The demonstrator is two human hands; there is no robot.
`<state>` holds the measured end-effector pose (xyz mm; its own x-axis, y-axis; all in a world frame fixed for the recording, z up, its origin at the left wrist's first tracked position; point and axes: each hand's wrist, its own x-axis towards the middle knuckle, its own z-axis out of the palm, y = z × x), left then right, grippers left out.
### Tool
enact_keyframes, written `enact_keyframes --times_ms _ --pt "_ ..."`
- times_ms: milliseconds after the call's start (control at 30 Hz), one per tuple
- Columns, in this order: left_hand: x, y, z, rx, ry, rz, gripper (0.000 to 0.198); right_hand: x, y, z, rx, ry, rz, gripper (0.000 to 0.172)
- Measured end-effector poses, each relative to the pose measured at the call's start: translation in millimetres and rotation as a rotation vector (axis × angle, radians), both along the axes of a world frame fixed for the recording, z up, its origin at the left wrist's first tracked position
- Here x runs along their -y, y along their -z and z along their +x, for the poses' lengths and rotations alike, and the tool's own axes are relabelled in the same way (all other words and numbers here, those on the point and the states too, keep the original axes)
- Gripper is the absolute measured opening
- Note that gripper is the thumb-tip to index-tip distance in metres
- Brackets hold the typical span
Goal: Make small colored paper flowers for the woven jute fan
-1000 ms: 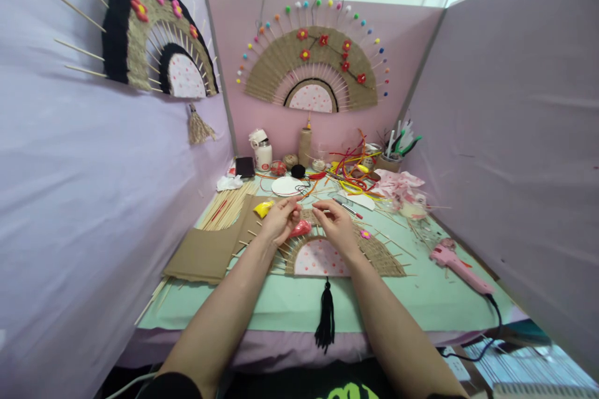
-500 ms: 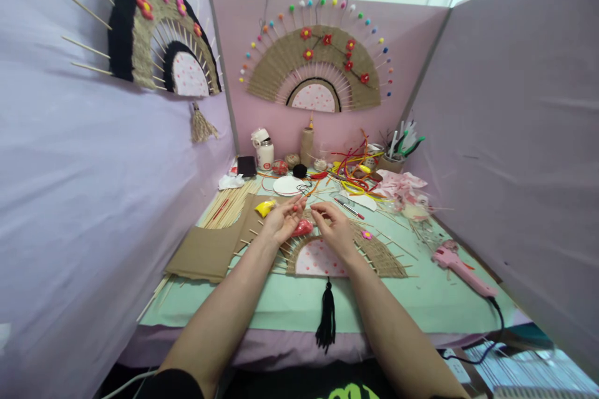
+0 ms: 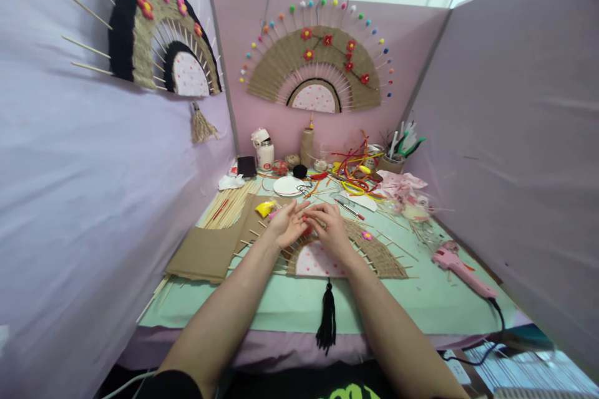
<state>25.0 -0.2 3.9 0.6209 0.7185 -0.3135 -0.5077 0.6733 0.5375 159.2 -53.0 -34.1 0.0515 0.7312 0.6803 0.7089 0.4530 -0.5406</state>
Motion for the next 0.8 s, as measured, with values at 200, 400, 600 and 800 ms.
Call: enact_keyframes --times_ms 200,400,600,800 --pt "2 1.0 -1 -0.042 0.025 0.138 0.026 3 -6.6 -1 -0.044 -0.03 -0.024 0.011" --pt "3 5.6 -5 -0.256 0.037 0.335 0.018 8 -14.6 2 -0.175 0.031 -0.005 0.009" --pt "0 8.8 -5 -0.3 -0.062 0.346 0.028 5 -10.2 2 -0.153 0.001 0.065 0.013" --pt "1 8.9 -5 -0.317 -0.016 0.398 0.033 6 -9.6 1 0.04 0.061 0.138 0.009"
